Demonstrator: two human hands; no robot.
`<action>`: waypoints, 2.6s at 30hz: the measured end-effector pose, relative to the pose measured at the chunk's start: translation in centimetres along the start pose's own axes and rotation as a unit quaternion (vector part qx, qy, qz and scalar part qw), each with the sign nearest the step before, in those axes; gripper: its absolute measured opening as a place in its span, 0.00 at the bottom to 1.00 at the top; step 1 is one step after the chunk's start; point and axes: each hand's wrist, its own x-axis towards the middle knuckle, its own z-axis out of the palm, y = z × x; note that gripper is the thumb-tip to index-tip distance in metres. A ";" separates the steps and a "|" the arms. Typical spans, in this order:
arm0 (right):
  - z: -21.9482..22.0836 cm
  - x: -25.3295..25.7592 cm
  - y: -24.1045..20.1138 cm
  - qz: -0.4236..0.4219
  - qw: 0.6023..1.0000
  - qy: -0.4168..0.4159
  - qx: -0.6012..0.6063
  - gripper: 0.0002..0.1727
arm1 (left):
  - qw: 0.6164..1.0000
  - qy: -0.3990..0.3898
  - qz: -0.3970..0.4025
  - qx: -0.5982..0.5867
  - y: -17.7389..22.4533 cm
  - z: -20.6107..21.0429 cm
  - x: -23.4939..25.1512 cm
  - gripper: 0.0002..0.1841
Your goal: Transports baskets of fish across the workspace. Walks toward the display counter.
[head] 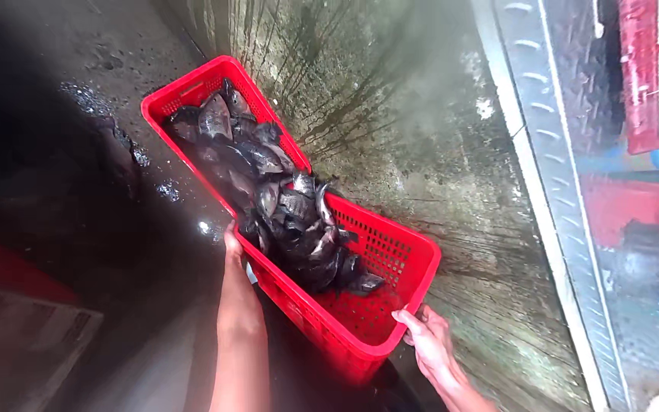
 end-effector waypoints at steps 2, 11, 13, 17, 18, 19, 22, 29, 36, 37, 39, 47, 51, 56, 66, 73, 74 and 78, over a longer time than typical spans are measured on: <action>-0.1 0.7 1.5 0.007 1.000 0.008 0.017 0.11 | 1.000 -0.005 0.016 -0.011 0.5 0.4 -0.5 0.26; -1.8 7.3 15.9 0.021 1.000 -0.009 0.015 0.25 | 0.993 -0.039 0.090 -0.058 -3.5 0.5 -4.5 0.22; -1.9 9.2 19.8 0.011 1.000 -0.022 0.015 0.27 | 0.991 -0.043 0.113 -0.054 -6.7 -0.3 -5.0 0.21; -1.0 13.3 27.5 0.002 0.999 -0.047 0.023 0.34 | 0.992 -0.009 0.123 -0.013 -14.6 -2.7 -3.7 0.19; -0.8 14.3 29.8 0.015 0.999 -0.044 0.007 0.34 | 0.994 0.003 0.105 -0.009 -16.6 -3.3 -3.9 0.21; -0.4 15.4 32.0 0.037 0.999 -0.034 -0.012 0.34 | 0.996 0.010 0.085 -0.014 -18.2 -3.8 -4.1 0.22; -0.2 17.6 37.7 0.149 0.985 -0.040 -0.074 0.32 | 0.998 0.041 0.030 -0.038 -22.2 -5.1 -6.5 0.28; -6.5 23.3 35.5 0.194 0.950 -0.204 -0.132 0.32 | 0.987 0.011 0.000 0.161 -25.0 -4.0 -10.7 0.32; -12.9 11.8 4.2 -0.532 0.804 -0.026 -0.266 0.19 | 0.950 0.089 0.022 0.298 -16.2 -4.7 -19.1 0.28; -14.0 10.3 -0.4 -0.610 0.748 0.072 -0.250 0.18 | 0.947 0.085 0.016 0.308 -14.8 -5.1 -20.2 0.27; -15.5 9.8 -8.2 -0.681 0.661 0.222 -0.223 0.21 | 0.939 0.074 -0.015 0.334 -12.3 -6.1 -22.3 0.27; -11.7 11.5 -18.2 -0.438 0.765 0.326 -0.341 0.39 | 0.885 -0.047 -0.073 0.457 3.2 -6.8 -29.4 0.26; -12.1 11.4 -17.8 -0.436 0.764 0.326 -0.347 0.39 | 0.877 -0.076 -0.054 0.472 7.9 -6.1 -32.5 0.25; -12.2 11.3 -17.7 -0.436 0.760 0.331 -0.350 0.39 | 0.838 -0.092 -0.055 0.536 9.6 -4.8 -35.4 0.24; -12.0 12.1 -17.1 -0.421 0.778 0.322 -0.337 0.41 | 0.854 -0.132 0.144 0.483 21.5 -1.6 -45.3 0.19; -12.1 12.0 -17.5 -0.419 0.787 0.316 -0.324 0.42 | 0.815 -0.209 0.249 0.480 29.4 0.8 -47.5 0.19; -12.1 12.2 -17.3 -0.418 0.786 0.320 -0.325 0.42 | 0.819 -0.205 0.252 0.473 30.3 0.5 -47.3 0.19; -12.1 12.3 -17.5 -0.409 0.786 0.327 -0.329 0.42 | 0.853 -0.161 0.231 0.440 33.2 -1.2 -44.2 0.18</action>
